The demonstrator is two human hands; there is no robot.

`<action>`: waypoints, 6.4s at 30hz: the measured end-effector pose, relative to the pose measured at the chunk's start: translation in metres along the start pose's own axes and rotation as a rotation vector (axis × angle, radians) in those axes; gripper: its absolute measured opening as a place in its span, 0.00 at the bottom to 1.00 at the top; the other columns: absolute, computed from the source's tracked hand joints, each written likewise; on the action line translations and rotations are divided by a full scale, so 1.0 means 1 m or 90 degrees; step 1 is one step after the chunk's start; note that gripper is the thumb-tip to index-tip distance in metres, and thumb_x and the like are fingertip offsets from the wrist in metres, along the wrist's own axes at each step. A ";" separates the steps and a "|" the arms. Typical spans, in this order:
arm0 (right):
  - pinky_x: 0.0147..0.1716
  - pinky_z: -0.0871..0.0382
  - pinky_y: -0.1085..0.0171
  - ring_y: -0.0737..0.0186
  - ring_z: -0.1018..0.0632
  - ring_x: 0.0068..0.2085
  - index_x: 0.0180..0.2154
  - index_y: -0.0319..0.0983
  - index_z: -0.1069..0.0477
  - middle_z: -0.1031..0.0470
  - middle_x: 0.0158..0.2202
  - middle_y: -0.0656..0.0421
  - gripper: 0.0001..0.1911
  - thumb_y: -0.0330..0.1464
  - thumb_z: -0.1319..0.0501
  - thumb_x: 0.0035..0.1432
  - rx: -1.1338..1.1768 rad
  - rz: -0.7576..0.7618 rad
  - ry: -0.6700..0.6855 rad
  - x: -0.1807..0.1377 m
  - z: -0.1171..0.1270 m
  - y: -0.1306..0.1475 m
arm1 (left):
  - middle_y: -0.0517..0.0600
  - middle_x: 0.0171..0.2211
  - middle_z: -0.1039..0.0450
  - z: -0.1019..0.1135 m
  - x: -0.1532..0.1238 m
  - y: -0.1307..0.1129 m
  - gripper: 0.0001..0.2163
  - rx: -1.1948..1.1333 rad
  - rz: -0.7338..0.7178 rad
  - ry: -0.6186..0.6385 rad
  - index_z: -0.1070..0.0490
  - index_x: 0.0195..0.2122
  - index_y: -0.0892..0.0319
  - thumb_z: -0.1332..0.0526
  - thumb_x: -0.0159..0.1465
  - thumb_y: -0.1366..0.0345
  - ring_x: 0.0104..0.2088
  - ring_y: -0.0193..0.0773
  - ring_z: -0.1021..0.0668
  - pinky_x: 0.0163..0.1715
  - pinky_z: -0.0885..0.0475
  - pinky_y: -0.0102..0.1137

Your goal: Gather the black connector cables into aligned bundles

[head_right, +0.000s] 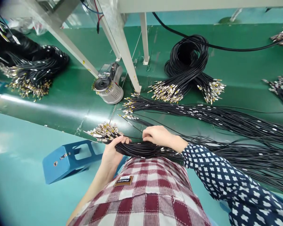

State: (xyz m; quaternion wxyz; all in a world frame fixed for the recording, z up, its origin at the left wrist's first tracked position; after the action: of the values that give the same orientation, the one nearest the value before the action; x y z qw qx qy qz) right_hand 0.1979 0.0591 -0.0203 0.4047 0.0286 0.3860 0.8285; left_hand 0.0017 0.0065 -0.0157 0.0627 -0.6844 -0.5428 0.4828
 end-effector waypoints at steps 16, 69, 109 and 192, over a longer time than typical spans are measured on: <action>0.37 0.33 0.68 0.62 0.23 0.39 0.41 0.38 0.24 0.21 0.41 0.56 0.11 0.37 0.38 0.58 0.237 -0.148 0.007 0.112 -0.041 -0.010 | 0.50 0.22 0.26 0.007 0.001 -0.003 0.09 0.038 0.016 0.013 0.22 0.32 0.66 0.31 0.50 0.68 0.26 0.35 0.25 0.33 0.30 0.29; 0.39 0.34 0.65 0.61 0.24 0.38 0.39 0.40 0.24 0.21 0.38 0.56 0.14 0.36 0.48 0.67 0.070 0.069 -0.075 0.000 -0.032 0.001 | 0.47 0.24 0.27 0.004 0.004 -0.005 0.10 -0.008 0.034 -0.010 0.25 0.32 0.65 0.31 0.47 0.72 0.23 0.32 0.26 0.29 0.30 0.28; 0.34 0.34 0.66 0.63 0.25 0.34 0.35 0.38 0.29 0.23 0.34 0.58 0.06 0.34 0.41 0.61 0.149 -0.132 -0.111 0.061 -0.028 -0.034 | 0.45 0.22 0.34 0.014 0.010 -0.002 0.07 -0.027 0.013 0.012 0.26 0.32 0.63 0.33 0.52 0.72 0.26 0.33 0.29 0.36 0.32 0.32; 0.29 0.42 0.66 0.62 0.28 0.31 0.33 0.40 0.30 0.26 0.31 0.60 0.08 0.34 0.34 0.51 -0.039 -0.249 -0.037 -0.061 -0.002 -0.114 | 0.51 0.12 0.30 -0.011 -0.060 -0.015 0.12 0.209 -0.040 0.712 0.21 0.21 0.53 0.35 0.57 0.54 0.15 0.40 0.26 0.25 0.35 0.36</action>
State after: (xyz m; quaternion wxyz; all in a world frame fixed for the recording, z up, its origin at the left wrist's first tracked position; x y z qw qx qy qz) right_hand 0.3127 0.0585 -0.0810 0.5695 -0.0352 0.3472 0.7443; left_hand 0.0031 -0.0312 0.0350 0.4596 -0.8000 -0.3652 0.1237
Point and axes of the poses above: each hand's wrist, its own x-axis towards the middle knuckle, its own z-axis out of the back of the hand, y = z × x, the point moved 1 cm from there along x, towards the middle knuckle
